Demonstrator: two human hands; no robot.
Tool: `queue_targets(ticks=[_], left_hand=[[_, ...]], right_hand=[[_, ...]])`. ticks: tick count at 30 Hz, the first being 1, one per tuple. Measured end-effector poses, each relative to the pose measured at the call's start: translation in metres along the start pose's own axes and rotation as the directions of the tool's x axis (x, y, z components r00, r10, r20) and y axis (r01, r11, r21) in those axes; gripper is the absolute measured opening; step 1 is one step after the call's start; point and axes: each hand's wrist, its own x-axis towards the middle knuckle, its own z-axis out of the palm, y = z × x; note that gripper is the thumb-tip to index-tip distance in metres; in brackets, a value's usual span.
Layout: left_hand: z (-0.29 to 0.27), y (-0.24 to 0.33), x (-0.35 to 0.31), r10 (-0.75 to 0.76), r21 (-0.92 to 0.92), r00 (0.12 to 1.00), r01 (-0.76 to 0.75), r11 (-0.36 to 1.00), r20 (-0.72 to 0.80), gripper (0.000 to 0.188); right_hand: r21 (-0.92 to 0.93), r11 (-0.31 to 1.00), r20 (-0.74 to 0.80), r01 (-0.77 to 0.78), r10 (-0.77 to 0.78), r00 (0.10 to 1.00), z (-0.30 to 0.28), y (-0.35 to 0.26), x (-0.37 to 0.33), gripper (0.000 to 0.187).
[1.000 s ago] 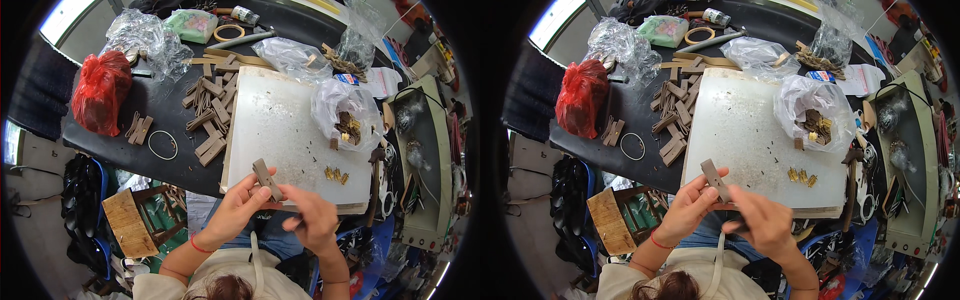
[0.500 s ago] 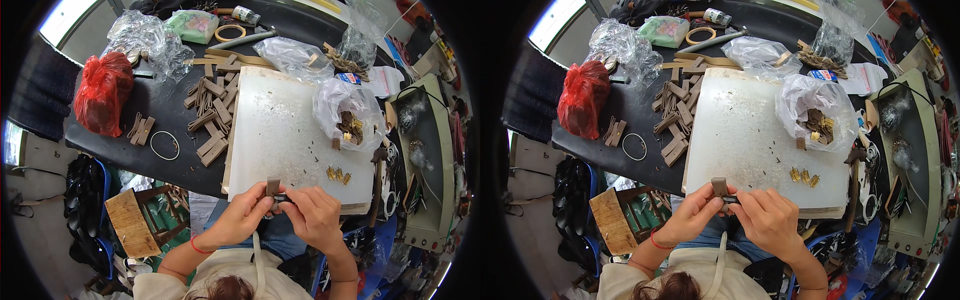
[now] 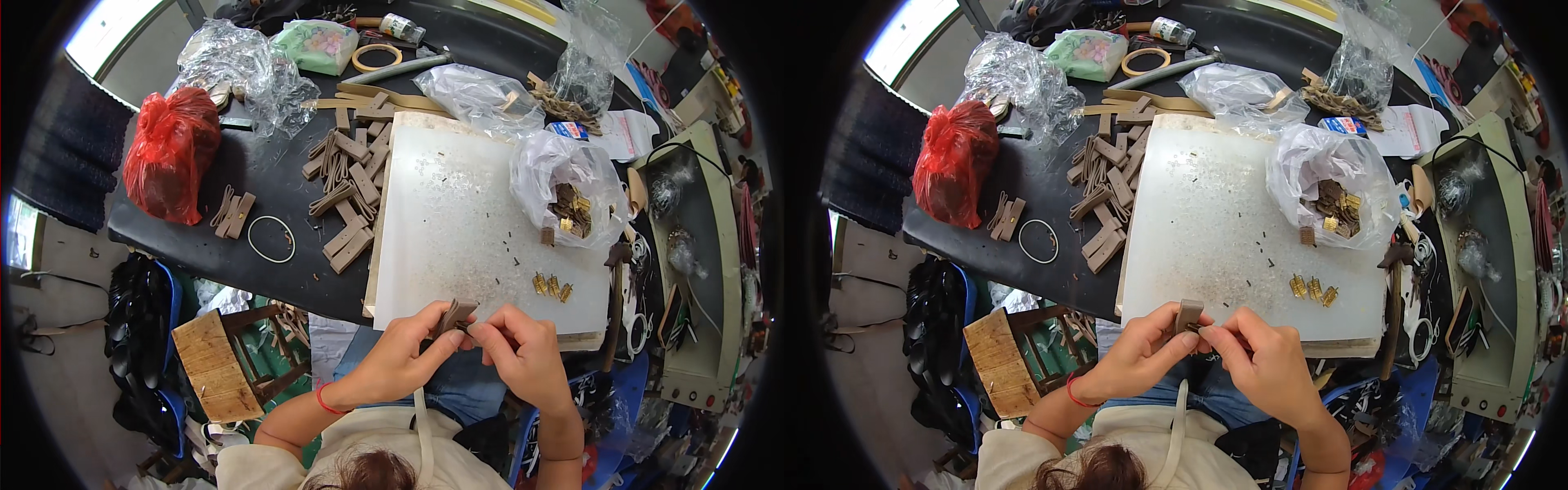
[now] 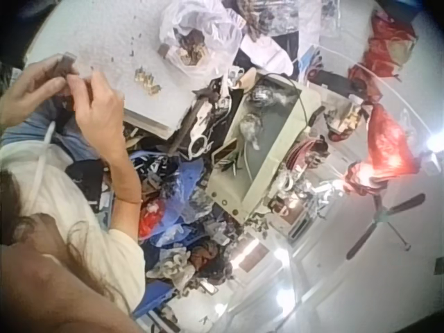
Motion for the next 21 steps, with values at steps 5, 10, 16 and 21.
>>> queue_targets(ticks=[5,10,16,21], left_hand=[[-0.003,0.003,-0.004,0.003,-0.095,0.999,0.000,0.995,0.034,0.033],[-0.002,-0.002,-0.006,-0.041,-0.065,0.999,0.039,0.997,-0.031,0.028],[-0.006,0.006,-0.009,0.258,0.523,0.956,-0.150,0.839,-0.140,0.021],[-0.116,0.018,-0.017,0.726,0.933,0.625,0.355,0.063,-0.287,0.031]], right_hand=[[-0.017,1.000,0.013,-0.007,0.007,1.000,-0.002,0.000,0.000,0.016],[0.006,0.997,-0.018,0.079,-0.079,0.997,0.005,0.009,0.000,0.019],[0.158,0.982,0.288,-0.105,0.056,0.956,0.000,0.021,0.013,0.023],[-0.464,0.882,-0.305,0.080,-0.244,0.921,-0.034,0.053,0.007,0.022]])
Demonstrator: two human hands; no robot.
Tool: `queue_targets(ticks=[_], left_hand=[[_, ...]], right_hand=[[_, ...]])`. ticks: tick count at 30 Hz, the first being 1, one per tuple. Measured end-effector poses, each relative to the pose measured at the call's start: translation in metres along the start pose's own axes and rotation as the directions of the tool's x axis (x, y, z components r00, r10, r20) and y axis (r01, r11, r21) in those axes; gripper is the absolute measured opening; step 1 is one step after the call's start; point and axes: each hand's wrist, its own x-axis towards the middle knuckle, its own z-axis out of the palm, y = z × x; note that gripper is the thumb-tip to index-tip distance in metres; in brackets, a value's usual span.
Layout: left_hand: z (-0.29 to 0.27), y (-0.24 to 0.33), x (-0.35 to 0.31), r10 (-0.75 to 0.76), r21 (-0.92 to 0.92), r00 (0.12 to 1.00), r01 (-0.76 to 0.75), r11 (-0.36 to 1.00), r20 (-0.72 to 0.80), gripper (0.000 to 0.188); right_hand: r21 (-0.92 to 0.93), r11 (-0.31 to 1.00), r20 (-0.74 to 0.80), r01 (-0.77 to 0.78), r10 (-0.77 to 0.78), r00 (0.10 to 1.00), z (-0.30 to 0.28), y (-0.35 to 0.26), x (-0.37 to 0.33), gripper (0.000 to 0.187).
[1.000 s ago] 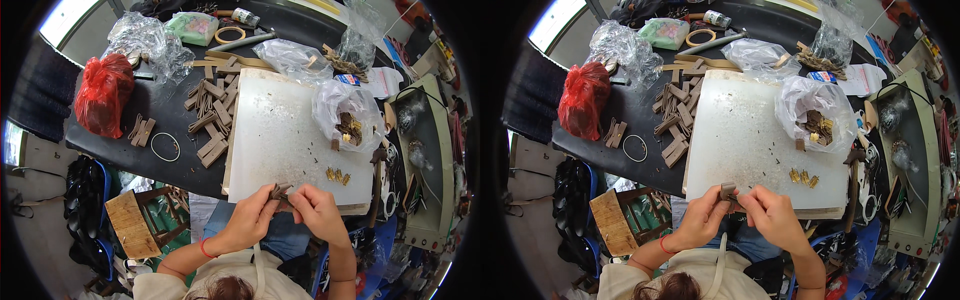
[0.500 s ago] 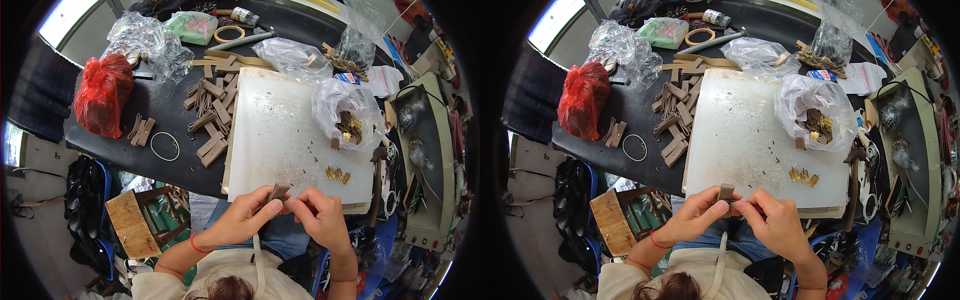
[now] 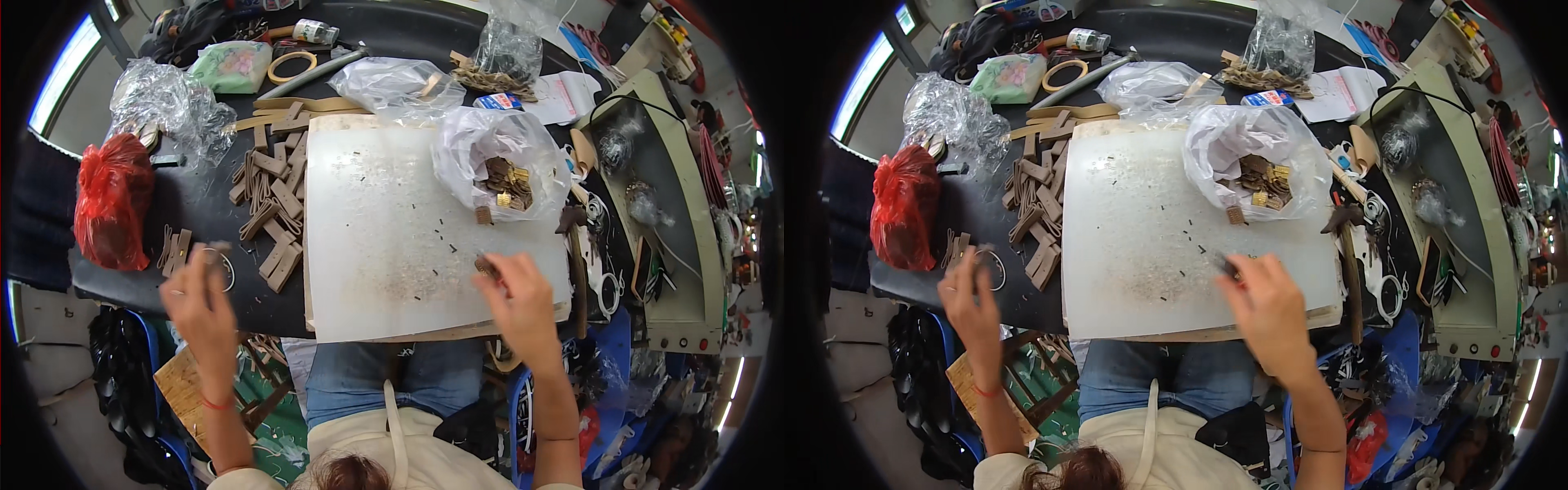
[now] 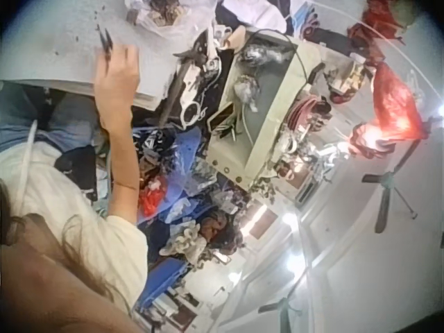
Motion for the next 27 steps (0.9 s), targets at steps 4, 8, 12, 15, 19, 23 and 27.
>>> queue_targets(ticks=[4,8,12,15,19,23,27], left_hand=[[0.018,-0.054,0.006,-0.073,0.429,0.997,0.076,0.900,-0.022,0.036],[0.010,-0.004,0.012,-0.037,-0.043,0.989,0.031,0.999,-0.140,0.030],[-0.001,0.094,-0.011,0.133,-0.734,0.976,0.036,0.679,0.170,0.024],[0.000,0.130,-0.022,0.162,-0.819,0.819,0.491,0.298,0.550,0.025],[0.002,0.126,-0.020,0.294,-0.553,0.555,0.827,-0.098,0.778,0.022],[0.002,0.123,-0.015,0.324,-0.436,0.434,0.897,-0.071,0.841,0.020],[0.004,0.116,-0.017,0.296,-0.481,0.454,0.876,0.021,0.840,0.019]], right_hand=[[0.035,0.997,-0.020,0.062,-0.062,0.998,-0.001,0.021,0.009,0.028],[-0.013,0.989,-0.101,0.145,-0.145,0.984,0.004,0.027,0.011,0.026],[0.291,0.956,-0.118,-0.020,0.056,0.991,0.014,-0.016,0.007,0.020],[0.556,0.796,0.138,-0.241,0.198,0.970,0.012,-0.049,0.002,0.014],[0.480,0.877,0.112,0.016,-0.080,0.990,0.012,-0.045,0.006,0.017],[0.259,0.844,-0.011,0.469,-0.483,0.875,0.021,-0.032,-0.004,0.043],[0.284,0.818,0.080,0.500,-0.540,0.838,0.013,-0.035,0.005,0.043]])
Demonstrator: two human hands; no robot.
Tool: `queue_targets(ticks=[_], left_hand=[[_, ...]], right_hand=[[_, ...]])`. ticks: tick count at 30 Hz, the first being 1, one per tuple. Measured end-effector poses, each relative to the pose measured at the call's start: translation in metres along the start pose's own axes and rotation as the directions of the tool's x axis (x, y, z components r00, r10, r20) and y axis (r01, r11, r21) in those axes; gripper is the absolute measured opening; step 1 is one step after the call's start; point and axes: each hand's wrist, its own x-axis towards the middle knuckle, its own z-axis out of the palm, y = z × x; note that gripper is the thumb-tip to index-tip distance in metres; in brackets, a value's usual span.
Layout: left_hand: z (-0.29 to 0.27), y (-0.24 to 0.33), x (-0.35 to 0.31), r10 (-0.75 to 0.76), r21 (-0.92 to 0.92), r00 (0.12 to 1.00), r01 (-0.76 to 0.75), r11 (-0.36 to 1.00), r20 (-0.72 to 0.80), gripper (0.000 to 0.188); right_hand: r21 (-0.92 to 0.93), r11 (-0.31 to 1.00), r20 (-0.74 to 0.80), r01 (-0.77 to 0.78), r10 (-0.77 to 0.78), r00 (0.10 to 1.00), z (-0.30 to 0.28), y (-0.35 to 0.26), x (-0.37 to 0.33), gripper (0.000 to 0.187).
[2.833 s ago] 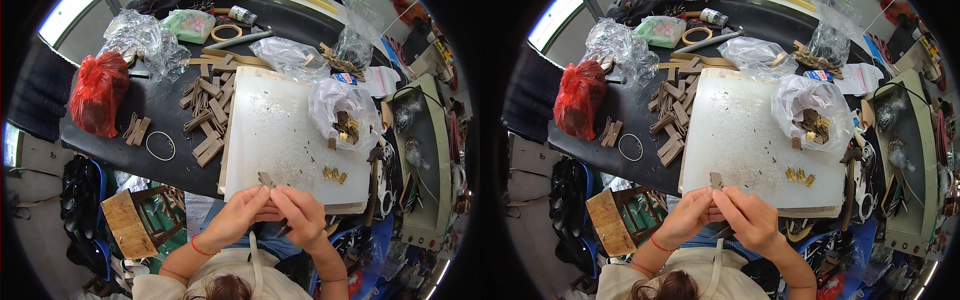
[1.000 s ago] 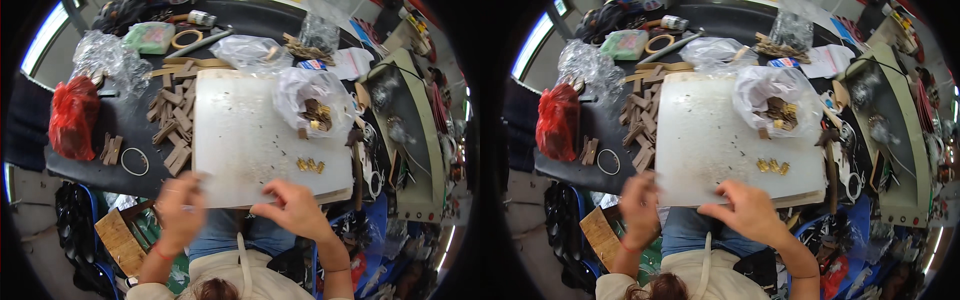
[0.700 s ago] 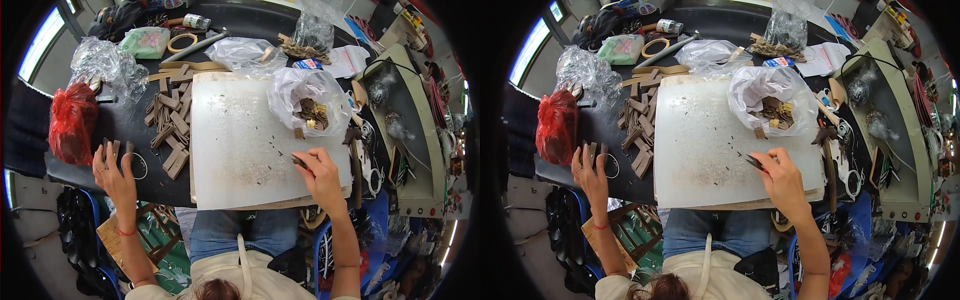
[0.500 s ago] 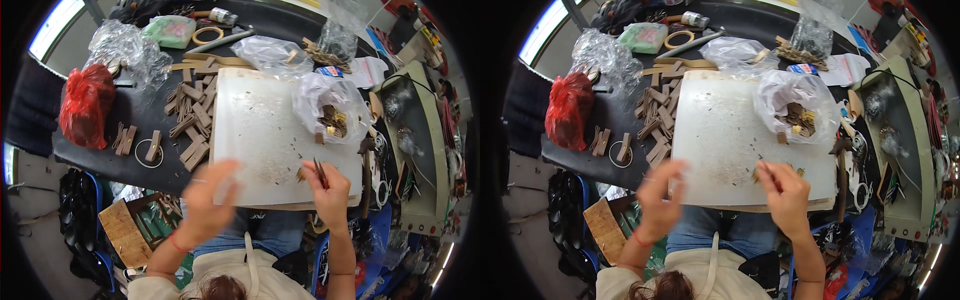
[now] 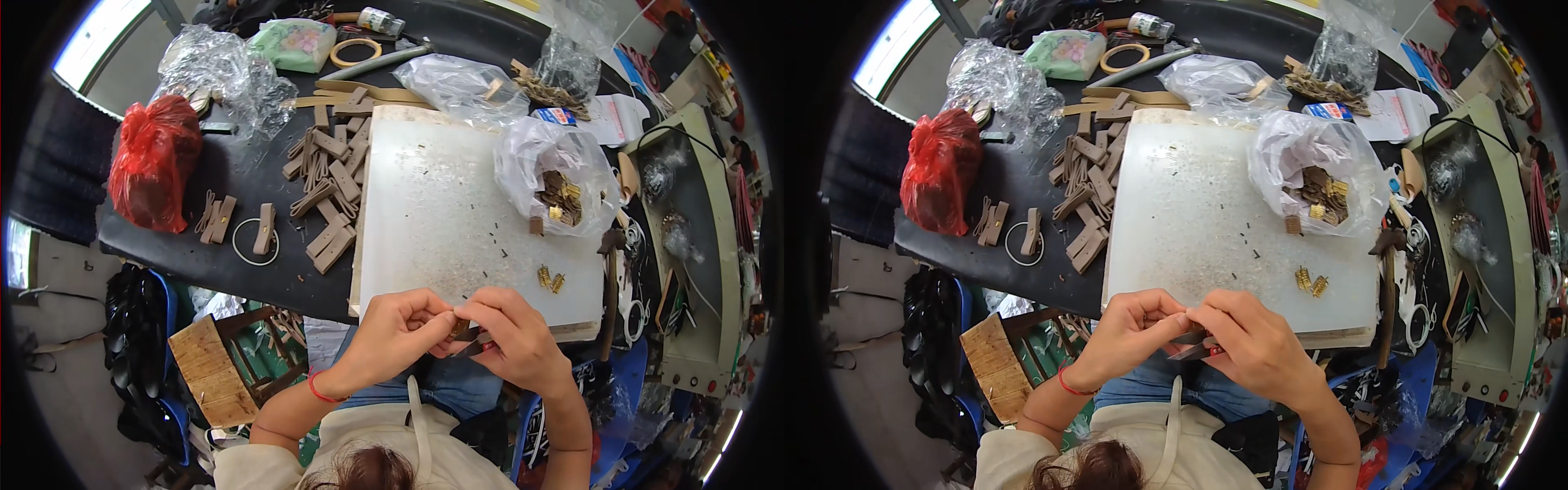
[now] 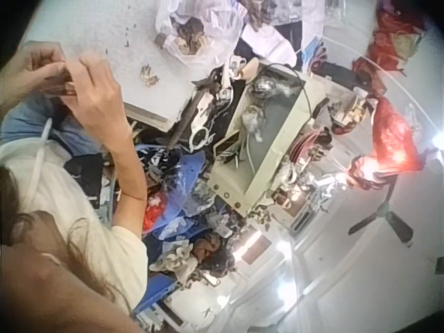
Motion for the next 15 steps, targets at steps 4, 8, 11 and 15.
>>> queue_targets(ticks=[4,8,11,15], left_hand=[[-0.004,0.007,-0.003,0.027,0.003,0.999,-0.027,1.000,-0.034,0.018],[-0.004,0.005,-0.007,0.033,-0.034,0.999,-0.034,0.999,-0.042,0.018],[-0.011,0.003,-0.007,0.028,-0.056,0.998,-0.032,0.998,-0.063,0.018],[-0.010,0.002,-0.010,0.060,0.070,0.998,-0.057,0.996,-0.035,0.019]], right_hand=[[-0.115,0.987,0.030,0.109,-0.106,0.994,0.005,-0.003,0.002,0.046],[-0.231,0.953,-0.041,0.196,-0.211,0.977,0.018,0.006,-0.001,0.048],[-0.102,0.989,-0.044,0.107,-0.112,0.993,0.022,-0.002,0.002,0.047],[-0.157,0.967,-0.045,0.202,-0.212,0.976,0.023,0.002,0.000,0.050]])
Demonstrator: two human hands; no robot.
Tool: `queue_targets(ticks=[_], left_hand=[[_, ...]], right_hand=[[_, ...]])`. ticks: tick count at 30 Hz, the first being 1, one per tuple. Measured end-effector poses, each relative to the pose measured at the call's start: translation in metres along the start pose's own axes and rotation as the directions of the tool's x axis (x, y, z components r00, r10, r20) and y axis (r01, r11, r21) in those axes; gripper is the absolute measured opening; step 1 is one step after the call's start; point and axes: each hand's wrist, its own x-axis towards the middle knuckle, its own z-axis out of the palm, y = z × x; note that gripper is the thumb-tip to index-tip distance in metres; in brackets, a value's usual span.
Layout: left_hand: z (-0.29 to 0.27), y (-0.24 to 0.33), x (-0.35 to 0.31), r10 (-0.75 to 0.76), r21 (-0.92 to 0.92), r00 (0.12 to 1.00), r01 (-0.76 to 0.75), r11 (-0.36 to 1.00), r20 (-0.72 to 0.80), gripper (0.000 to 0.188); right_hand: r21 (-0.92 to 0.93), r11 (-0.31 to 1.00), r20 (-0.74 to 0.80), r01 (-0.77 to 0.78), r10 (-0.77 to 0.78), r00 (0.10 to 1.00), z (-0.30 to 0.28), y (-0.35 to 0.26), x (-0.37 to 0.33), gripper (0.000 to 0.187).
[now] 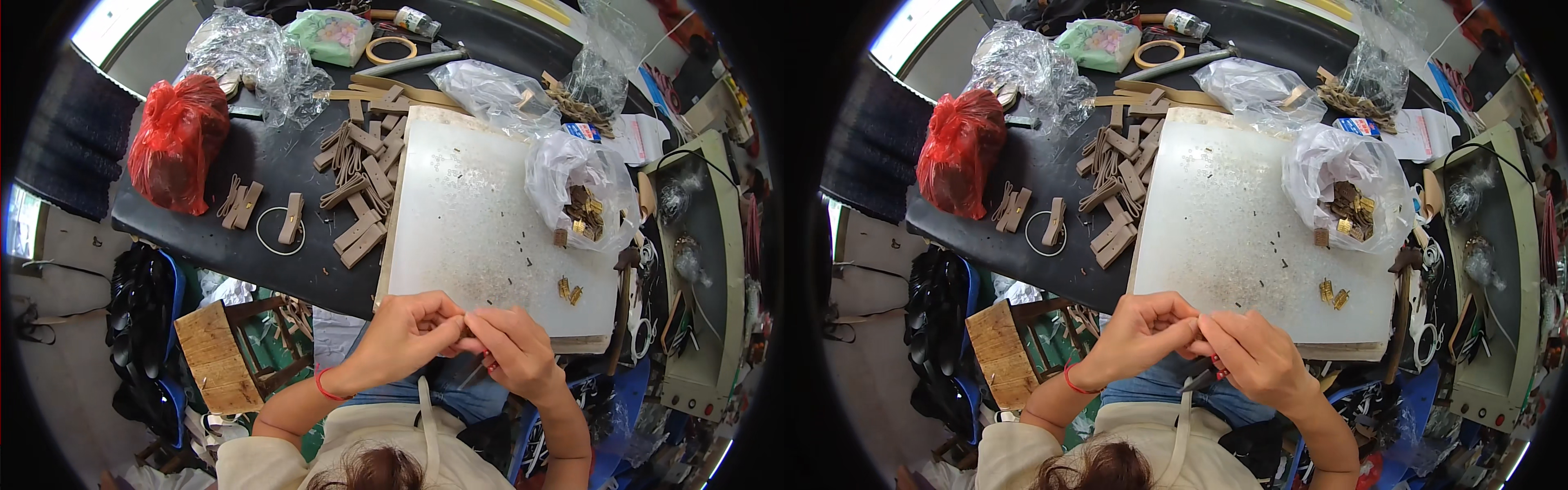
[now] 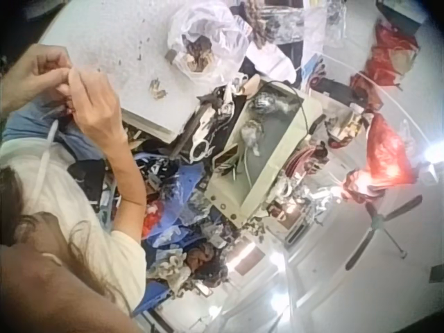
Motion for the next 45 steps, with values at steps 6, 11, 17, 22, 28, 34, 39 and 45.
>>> queue_targets(ticks=[6,11,17,22,28,34,39,45], left_hand=[[-0.001,0.004,-0.001,-0.006,-0.093,1.000,0.006,0.996,0.001,0.017],[-0.038,0.009,0.016,0.465,0.507,0.853,-0.299,0.809,-0.238,0.018],[-0.126,0.000,0.042,0.777,0.984,0.604,0.076,0.162,-0.175,0.020],[-0.073,0.027,0.028,0.588,0.629,0.650,-0.210,0.748,-0.482,0.019],[-0.010,0.015,0.021,0.364,0.168,0.916,-0.337,0.926,-0.168,0.025],[0.018,0.006,0.015,0.247,-0.229,0.967,-0.254,0.940,-0.055,0.032],[0.028,0.004,0.011,0.299,-0.222,0.953,-0.303,0.927,-0.051,0.031],[0.031,0.001,0.008,0.391,-0.119,0.920,-0.391,0.913,-0.023,0.034]], right_hand=[[-0.044,0.999,-0.084,-0.015,0.011,0.996,0.009,-0.003,0.002,0.045],[-0.038,0.982,-0.259,-0.186,0.170,0.951,0.017,0.005,-0.010,0.033],[0.176,0.789,-0.259,-0.589,0.614,0.745,0.014,-0.005,-0.006,0.028],[0.212,0.806,-0.174,-0.553,0.588,0.790,-0.001,0.001,-0.012,0.024],[0.394,0.691,-0.117,-0.607,0.692,0.712,-0.010,-0.016,-0.005,0.025],[0.498,0.737,-0.202,-0.457,0.611,0.766,-0.012,-0.026,-0.006,0.020],[0.432,0.766,-0.243,-0.476,0.608,0.756,-0.015,-0.021,-0.009,0.020],[0.530,0.703,-0.271,-0.475,0.671,0.690,-0.007,-0.016,-0.013,0.017]])
